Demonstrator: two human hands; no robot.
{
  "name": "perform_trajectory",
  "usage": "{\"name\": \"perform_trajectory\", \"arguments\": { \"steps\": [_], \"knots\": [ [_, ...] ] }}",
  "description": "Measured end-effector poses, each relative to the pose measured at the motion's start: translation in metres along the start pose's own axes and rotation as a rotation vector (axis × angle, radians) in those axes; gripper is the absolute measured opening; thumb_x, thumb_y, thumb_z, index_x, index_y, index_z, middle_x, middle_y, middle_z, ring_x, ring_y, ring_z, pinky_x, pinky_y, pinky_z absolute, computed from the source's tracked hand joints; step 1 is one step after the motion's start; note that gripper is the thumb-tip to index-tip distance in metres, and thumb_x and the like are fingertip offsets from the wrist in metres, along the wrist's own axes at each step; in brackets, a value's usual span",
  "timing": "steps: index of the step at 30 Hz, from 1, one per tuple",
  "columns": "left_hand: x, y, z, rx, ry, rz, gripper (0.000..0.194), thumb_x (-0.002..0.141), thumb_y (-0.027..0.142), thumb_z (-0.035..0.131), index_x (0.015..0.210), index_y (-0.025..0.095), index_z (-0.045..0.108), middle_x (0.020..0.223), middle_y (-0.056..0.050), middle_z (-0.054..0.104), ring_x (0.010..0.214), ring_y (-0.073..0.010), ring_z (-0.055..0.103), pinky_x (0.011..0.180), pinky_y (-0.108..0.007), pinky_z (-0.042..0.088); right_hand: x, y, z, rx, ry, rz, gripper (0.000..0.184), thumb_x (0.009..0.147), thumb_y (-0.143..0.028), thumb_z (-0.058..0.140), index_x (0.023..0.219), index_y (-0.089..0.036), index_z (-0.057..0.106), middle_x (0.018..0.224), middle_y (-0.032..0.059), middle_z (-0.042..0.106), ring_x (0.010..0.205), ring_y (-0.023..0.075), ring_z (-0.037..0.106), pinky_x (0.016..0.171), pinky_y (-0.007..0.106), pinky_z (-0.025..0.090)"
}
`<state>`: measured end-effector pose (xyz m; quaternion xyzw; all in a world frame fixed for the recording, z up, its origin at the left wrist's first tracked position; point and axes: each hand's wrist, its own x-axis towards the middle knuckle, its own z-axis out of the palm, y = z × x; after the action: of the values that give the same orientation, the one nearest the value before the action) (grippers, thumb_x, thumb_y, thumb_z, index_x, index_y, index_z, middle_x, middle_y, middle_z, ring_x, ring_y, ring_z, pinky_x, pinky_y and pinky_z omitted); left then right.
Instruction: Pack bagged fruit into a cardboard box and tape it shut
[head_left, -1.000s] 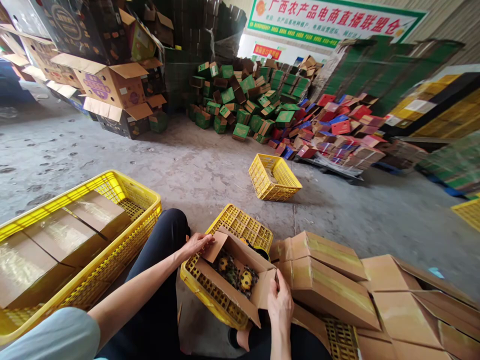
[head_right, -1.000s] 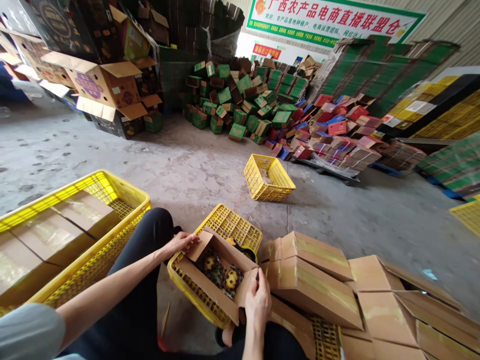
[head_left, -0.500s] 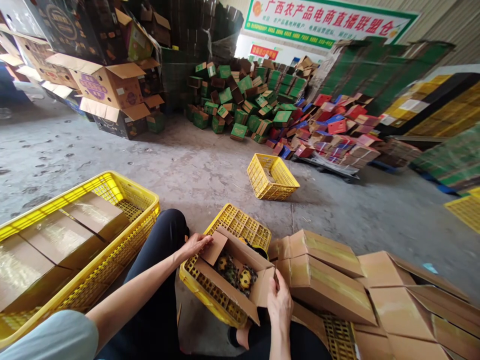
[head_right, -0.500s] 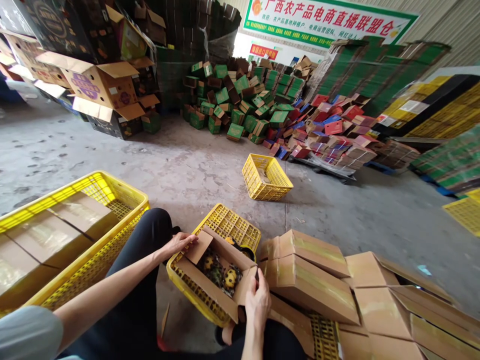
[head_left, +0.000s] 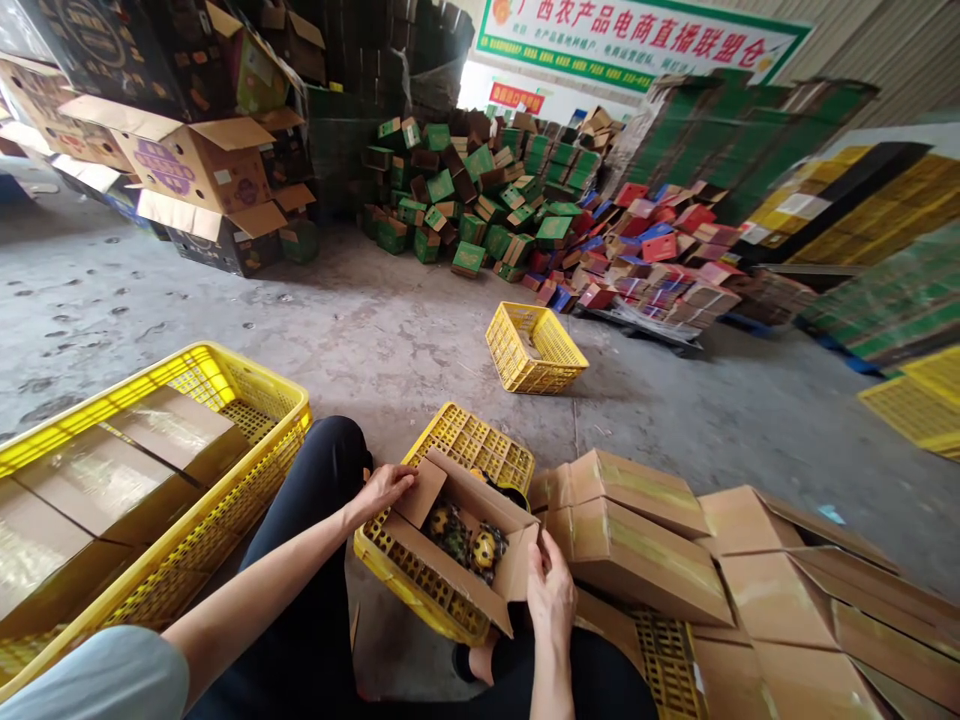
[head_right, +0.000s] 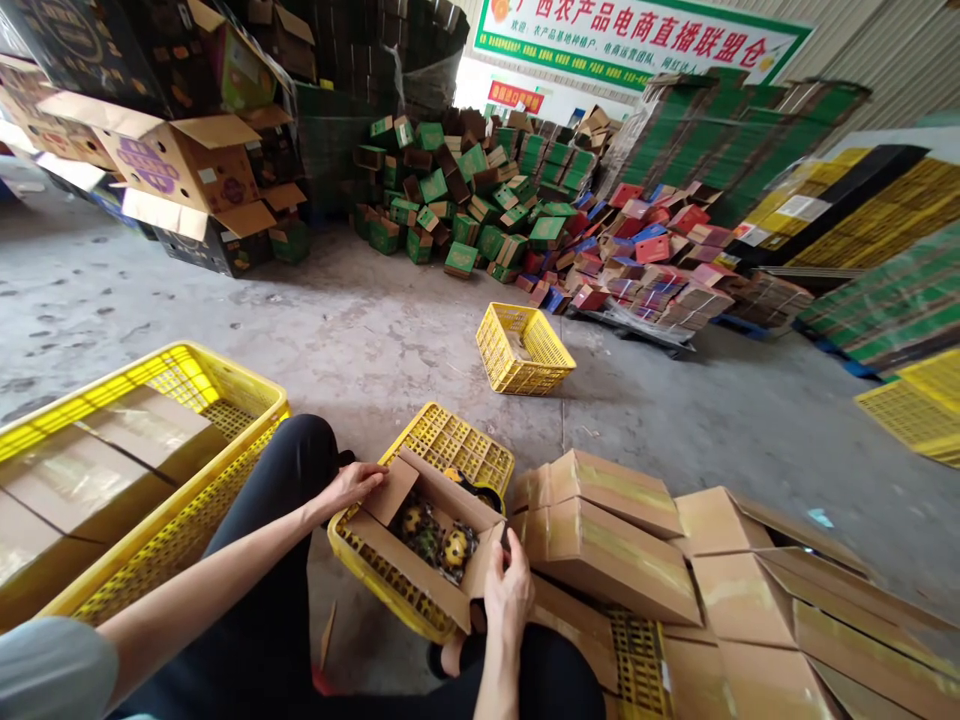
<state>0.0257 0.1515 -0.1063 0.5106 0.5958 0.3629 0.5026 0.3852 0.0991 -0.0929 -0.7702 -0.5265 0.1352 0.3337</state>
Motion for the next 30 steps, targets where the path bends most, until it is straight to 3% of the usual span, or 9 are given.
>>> {"name": "perform_trajectory", "arguments": {
  "steps": [6,16,20,30],
  "knots": [
    [-0.005,0.007,0.000,0.147,0.011,0.078,0.032,0.087,0.035,0.069,0.110,0.021,0.085,0.117,-0.011,0.082,0.114,-0.0352,0.074,0.107,-0.039,0.052,-0.001,-0.002,-0.002,0.034,-0.032,0.023,0.078,0.084,-0.072,0.047,0.125,-0.012,0.076,0.117,0.0236,0.081,0.109,0.0387,0.078,0.094,0.047,0.058],
    [-0.009,0.012,0.002,0.317,-0.003,0.155,0.034,0.093,0.020,0.059,0.118,0.020,0.082,0.123,-0.009,0.081,0.119,-0.0289,0.075,0.107,-0.035,0.054,-0.004,-0.003,-0.005,0.012,-0.095,0.111,0.072,0.085,-0.071,0.047,0.121,-0.017,0.078,0.114,0.0206,0.083,0.108,0.0377,0.077,0.091,0.043,0.058],
    [-0.009,0.009,0.002,0.335,-0.021,0.170,0.037,0.094,0.020,0.056,0.121,0.018,0.081,0.124,-0.010,0.080,0.119,-0.0289,0.075,0.107,-0.035,0.055,-0.007,-0.007,-0.009,-0.015,-0.121,0.148,0.074,0.089,-0.067,0.038,0.123,-0.014,0.078,0.117,0.0222,0.081,0.108,0.0388,0.076,0.091,0.044,0.058],
    [-0.006,0.002,0.003,0.353,-0.016,0.174,0.039,0.092,0.020,0.056,0.123,0.018,0.080,0.128,-0.010,0.079,0.121,-0.0292,0.074,0.107,-0.036,0.055,-0.011,0.001,-0.007,0.011,-0.157,0.066,0.065,0.087,-0.059,0.042,0.116,-0.017,0.083,0.117,0.0182,0.083,0.099,0.0358,0.079,0.088,0.044,0.061]
  ]
}}
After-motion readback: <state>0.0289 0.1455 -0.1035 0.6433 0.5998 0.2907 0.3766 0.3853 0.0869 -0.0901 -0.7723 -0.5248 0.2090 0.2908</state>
